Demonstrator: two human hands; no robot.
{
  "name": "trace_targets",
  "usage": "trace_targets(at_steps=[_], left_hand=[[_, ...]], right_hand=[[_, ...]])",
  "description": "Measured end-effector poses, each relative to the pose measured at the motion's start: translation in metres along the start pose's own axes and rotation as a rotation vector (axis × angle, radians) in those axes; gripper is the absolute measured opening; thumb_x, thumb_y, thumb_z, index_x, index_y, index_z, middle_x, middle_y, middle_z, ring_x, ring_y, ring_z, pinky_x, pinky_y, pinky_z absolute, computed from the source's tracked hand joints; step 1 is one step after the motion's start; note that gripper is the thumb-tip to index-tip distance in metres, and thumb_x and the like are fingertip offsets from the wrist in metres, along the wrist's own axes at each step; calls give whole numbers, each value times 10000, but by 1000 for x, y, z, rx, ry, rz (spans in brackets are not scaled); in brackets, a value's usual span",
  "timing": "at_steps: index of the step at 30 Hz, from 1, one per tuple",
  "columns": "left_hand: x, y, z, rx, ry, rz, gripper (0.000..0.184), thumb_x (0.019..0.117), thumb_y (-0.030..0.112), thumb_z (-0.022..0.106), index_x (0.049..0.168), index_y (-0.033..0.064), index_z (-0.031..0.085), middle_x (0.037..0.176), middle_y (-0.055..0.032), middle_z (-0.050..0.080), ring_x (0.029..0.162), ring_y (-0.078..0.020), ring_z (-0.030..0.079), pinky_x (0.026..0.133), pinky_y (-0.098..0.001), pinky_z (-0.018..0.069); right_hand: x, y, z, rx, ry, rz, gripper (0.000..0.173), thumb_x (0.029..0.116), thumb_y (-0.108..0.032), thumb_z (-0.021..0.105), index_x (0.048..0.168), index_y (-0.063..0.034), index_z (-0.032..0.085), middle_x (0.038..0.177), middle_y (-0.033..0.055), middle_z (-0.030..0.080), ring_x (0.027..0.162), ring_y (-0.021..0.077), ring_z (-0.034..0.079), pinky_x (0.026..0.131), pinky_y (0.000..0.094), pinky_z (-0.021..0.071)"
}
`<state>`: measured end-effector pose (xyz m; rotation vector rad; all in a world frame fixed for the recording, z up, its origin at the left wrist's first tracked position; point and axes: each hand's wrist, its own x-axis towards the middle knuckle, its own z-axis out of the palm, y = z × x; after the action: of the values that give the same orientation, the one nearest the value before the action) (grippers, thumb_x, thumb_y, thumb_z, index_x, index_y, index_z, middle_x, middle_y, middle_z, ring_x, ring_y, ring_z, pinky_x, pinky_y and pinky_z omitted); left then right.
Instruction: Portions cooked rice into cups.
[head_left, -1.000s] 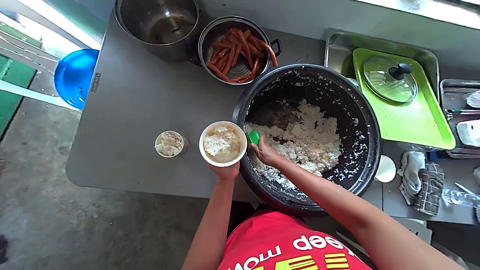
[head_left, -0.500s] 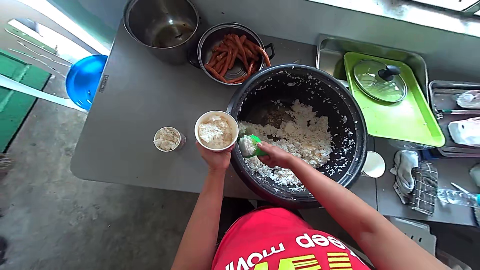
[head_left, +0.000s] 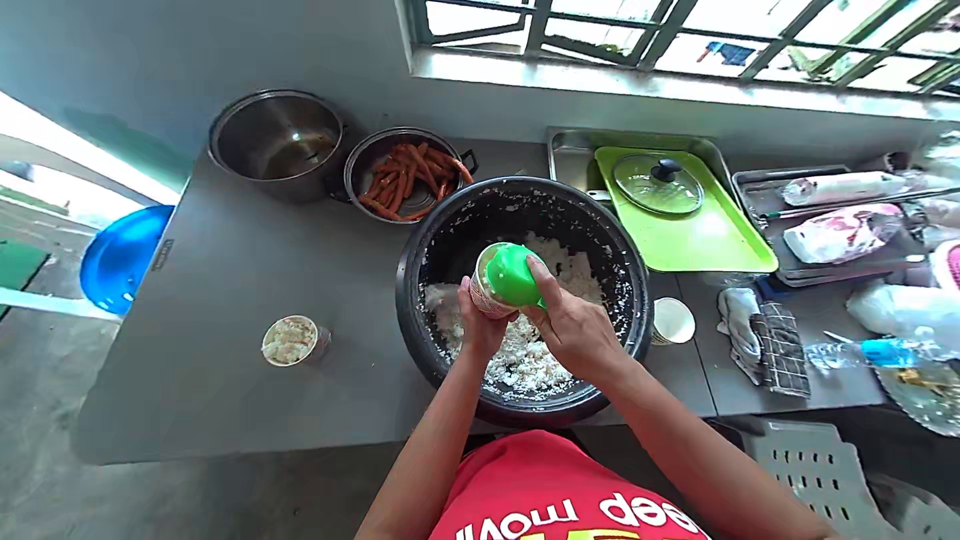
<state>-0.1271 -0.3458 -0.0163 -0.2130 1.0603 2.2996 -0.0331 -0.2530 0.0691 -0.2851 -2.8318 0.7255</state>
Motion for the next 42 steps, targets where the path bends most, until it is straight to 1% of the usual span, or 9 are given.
trace_targets(at_steps=[4,12,14,17,24,29,34,39,42], left_hand=[[0,-7,18,-18,-20,-114,664,1067,473,-42,1119,94,500,804,-77,677,629,-154,654,523,-274,536],[0,-8,30,-95,-61,-258,741,1053,533,-59,1023,84,529,714,-84,656,548,-142,617,480,-231,495],[3,-8,26,-81,-81,-272,775,1043,544,-78,1058,66,531,737,-108,668,556,-151,619,478,-230,487],[7,-9,21,-72,-103,-286,799,1034,555,-91,1110,57,529,782,-130,683,574,-156,625,480,-230,480],[3,-6,23,-19,-65,-275,716,1063,531,-41,1064,90,523,766,-78,665,601,-150,642,513,-257,526],[2,-9,20,-41,-84,-320,708,1061,534,-41,1057,105,522,762,-73,661,597,-148,634,503,-261,516],[7,-6,13,-27,-128,-358,763,1041,548,-68,1082,79,533,761,-106,674,555,-143,605,481,-238,482],[5,-6,12,-7,-151,-339,761,1044,527,-83,1086,80,531,781,-98,679,576,-149,622,493,-245,497],[4,-5,10,49,-133,-343,734,1059,498,-72,1108,83,532,803,-96,684,595,-151,628,499,-249,499]], right_hand=[[-5,16,-3,-104,205,-74,507,1042,-254,547,1498,-35,510,835,178,696,688,359,701,603,496,566],[-4,27,-21,-10,180,-46,517,1058,-240,526,1532,-47,458,910,185,726,744,365,720,646,533,573],[-1,27,-40,176,100,60,523,1085,-297,455,1565,-100,390,915,146,718,769,290,693,690,505,557],[-1,28,-71,309,-16,114,530,1085,-441,371,1549,-185,389,800,-27,575,678,74,542,638,305,483],[-4,0,-56,75,-248,112,527,1106,-350,421,1554,-73,413,837,182,688,768,365,667,726,554,521],[8,-7,-62,106,-353,143,530,1112,-349,416,1574,-91,389,869,185,684,802,342,652,775,526,511],[4,5,-83,118,-157,80,507,1092,-409,409,1533,-162,451,754,26,600,655,163,561,618,394,482],[10,9,-69,21,-320,182,532,1109,-352,431,1585,-122,369,856,181,673,788,352,646,759,547,505],[6,11,-76,8,-286,185,511,1111,-365,414,1552,-106,415,829,161,662,761,325,633,731,526,500]])
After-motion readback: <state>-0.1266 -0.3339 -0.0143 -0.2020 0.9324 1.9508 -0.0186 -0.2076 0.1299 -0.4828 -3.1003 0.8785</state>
